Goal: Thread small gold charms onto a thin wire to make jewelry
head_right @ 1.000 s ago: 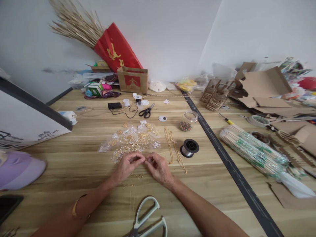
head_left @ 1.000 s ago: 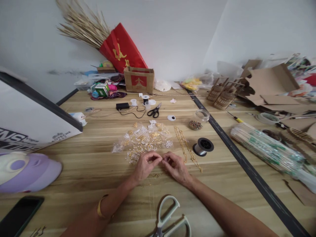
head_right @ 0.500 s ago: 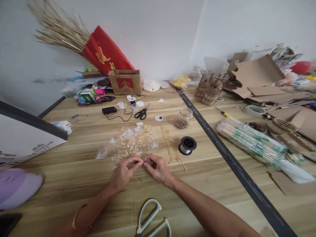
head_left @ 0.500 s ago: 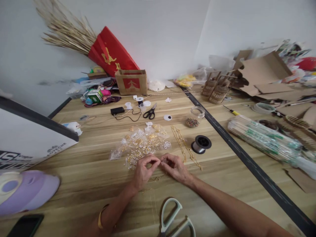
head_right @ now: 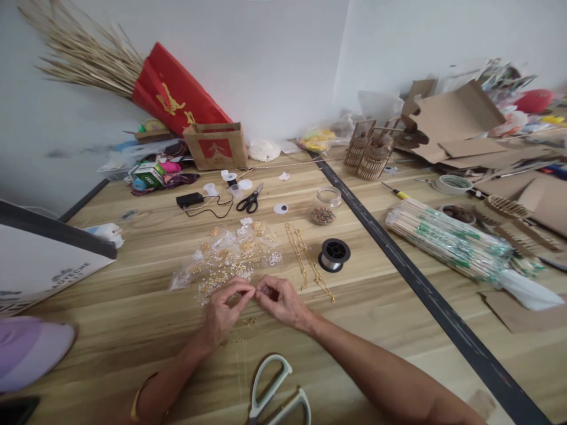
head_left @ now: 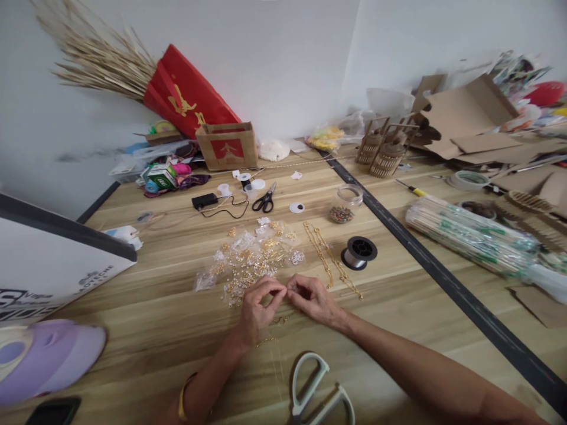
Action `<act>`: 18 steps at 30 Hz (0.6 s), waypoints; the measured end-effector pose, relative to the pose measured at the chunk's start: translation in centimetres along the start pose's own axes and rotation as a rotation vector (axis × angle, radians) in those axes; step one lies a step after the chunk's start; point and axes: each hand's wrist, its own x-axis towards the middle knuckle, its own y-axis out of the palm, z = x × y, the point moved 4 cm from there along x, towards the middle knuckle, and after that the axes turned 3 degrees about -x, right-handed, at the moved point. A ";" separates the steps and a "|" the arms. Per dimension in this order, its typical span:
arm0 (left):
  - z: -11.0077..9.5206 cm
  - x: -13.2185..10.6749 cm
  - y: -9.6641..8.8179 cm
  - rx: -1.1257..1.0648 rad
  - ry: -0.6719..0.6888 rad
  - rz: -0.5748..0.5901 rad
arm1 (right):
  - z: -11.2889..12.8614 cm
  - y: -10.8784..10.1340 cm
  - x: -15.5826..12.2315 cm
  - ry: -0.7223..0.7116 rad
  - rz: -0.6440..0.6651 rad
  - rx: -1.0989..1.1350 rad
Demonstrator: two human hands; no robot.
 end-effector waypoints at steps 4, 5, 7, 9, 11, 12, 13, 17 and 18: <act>0.0 0.0 0.0 -0.008 0.014 0.003 | 0.1 -0.1 -0.1 -0.020 0.012 -0.021; 0.0 0.0 0.0 -0.009 0.013 0.005 | 0.2 -0.1 -0.1 -0.027 0.016 -0.030; -0.1 0.0 0.0 -0.008 0.000 0.009 | 0.3 -0.1 -0.1 -0.045 0.024 -0.048; -0.1 0.0 0.0 -0.011 -0.027 0.009 | 0.4 -0.1 -0.1 -0.063 0.029 -0.059; -0.1 0.0 -0.1 -0.025 -0.064 0.000 | 0.5 -0.2 -0.1 -0.073 0.030 -0.061; 0.0 0.0 -0.2 -0.041 -0.085 -0.006 | 0.6 -0.2 -0.1 -0.075 0.030 -0.060; 0.0 0.0 -0.2 -0.061 -0.108 -0.012 | 0.6 -0.2 -0.1 -0.076 0.028 -0.062; 0.3 0.0 -0.4 -0.160 -0.191 -0.022 | 0.5 -0.2 -0.1 -0.072 0.020 -0.068; 0.3 0.0 -0.4 -0.181 -0.204 -0.022 | 0.5 -0.2 -0.1 -0.069 0.019 -0.067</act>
